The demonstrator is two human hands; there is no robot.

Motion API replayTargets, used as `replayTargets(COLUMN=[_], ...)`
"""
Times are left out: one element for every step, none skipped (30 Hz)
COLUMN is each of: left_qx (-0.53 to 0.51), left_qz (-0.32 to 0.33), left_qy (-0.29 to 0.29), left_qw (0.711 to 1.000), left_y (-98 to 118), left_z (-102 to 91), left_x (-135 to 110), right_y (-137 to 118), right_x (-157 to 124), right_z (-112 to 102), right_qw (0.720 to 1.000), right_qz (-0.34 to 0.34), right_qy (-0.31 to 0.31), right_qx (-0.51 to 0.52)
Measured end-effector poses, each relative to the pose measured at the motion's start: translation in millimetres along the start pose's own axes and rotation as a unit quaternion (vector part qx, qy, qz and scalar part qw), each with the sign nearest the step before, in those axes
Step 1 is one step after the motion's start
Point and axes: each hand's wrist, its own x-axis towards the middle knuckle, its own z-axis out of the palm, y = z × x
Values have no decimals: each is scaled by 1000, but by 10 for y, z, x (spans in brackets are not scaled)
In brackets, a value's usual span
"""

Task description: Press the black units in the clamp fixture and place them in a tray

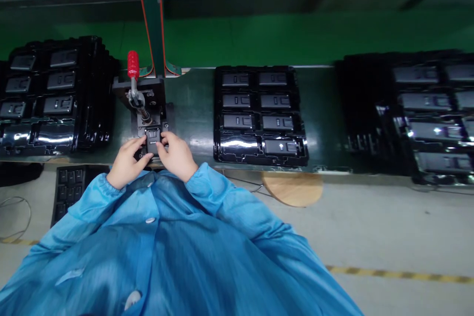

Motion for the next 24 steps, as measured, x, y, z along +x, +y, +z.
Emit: replayTargets(left_qx=[2, 3, 3, 3, 2, 1, 1, 1, 1, 2, 2, 3, 3, 2, 1, -1, -2, -3, -4, -4, -4, -4, -4, -4], left_qz=[2, 3, 3, 2, 2, 2, 2, 1, 1, 1, 1, 0, 0, -2, -3, -6, -9, -11, -13, -13, -13, -11, -8, -6], left_qy=[1, 1, 2, 4, 6, 9, 11, 12, 12, 12, 13, 15, 17, 20, 21, 23, 24, 25, 26, 27, 28, 29, 29, 30], left_qw=[1000, 1000, 1000, 1000, 1000, 1000, 1000, 1000, 1000, 1000, 1000, 1000, 1000, 1000, 1000, 1000, 1000, 1000, 1000, 1000, 1000, 1000, 1000, 1000], left_y=[-7, -12, -16, -18, -20, -22, -23, -24, -26, -29, -31, -34, -37, -39, -41, -41, -40, -39, -38, -37, -37, -38, -41, -46], left_z=[6, 13, 18, 24, 29, 34, 38, 42, 46, 49, 52, 55, 58, 61, 65, 68, 72, 75, 77, 79, 81, 82, 83, 83], left_x=[2, 4, 7, 9, 10, 11, 11, 11, 10, 8, 6, 3, 0, -3, -7, -10, -13, -15, -15, -15, -14, -12, -10, -7], right_y=[6, 10, 12, 13, 13, 12, 12, 13, 15, 16, 18, 20, 21, 20, 18, 15, 11, 6, 2, -3, -8, -13, -18, -23], right_x=[0, 0, 0, -1, -3, -4, -6, -8, -9, -9, -7, -5, -1, 2, 5, 8, 8, 7, 5, 0, -5, -10, -15, -19], right_z=[2, 3, 1, -2, -5, -9, -12, -13, -13, -12, -9, -6, -3, -2, -2, -3, -7, -12, -17, -23, -29, -33, -37, -38], right_qw=[1000, 1000, 1000, 1000, 1000, 1000, 1000, 1000, 1000, 1000, 1000, 1000, 1000, 1000, 999, 999, 998, 998, 996, 995, 994, 993, 992, 992], right_qz=[1, 3, 5, 6, 6, 5, 3, 0, -3, -6, -10, -13, -17, -20, -23, -27, -32, -38, -46, -52, -57, -60, -59, -58], right_qy=[2, 4, 4, 5, 5, 4, 4, 3, 2, 3, 4, 5, 5, 4, 2, 1, -1, -3, -5, -7, -9, -12, -15, -17], right_qx=[2, 3, 3, 3, 4, 6, 7, 9, 8, 6, 2, -3, -10, -16, -24, -33, -45, -59, -72, -85, -96, -103, -108, -111])
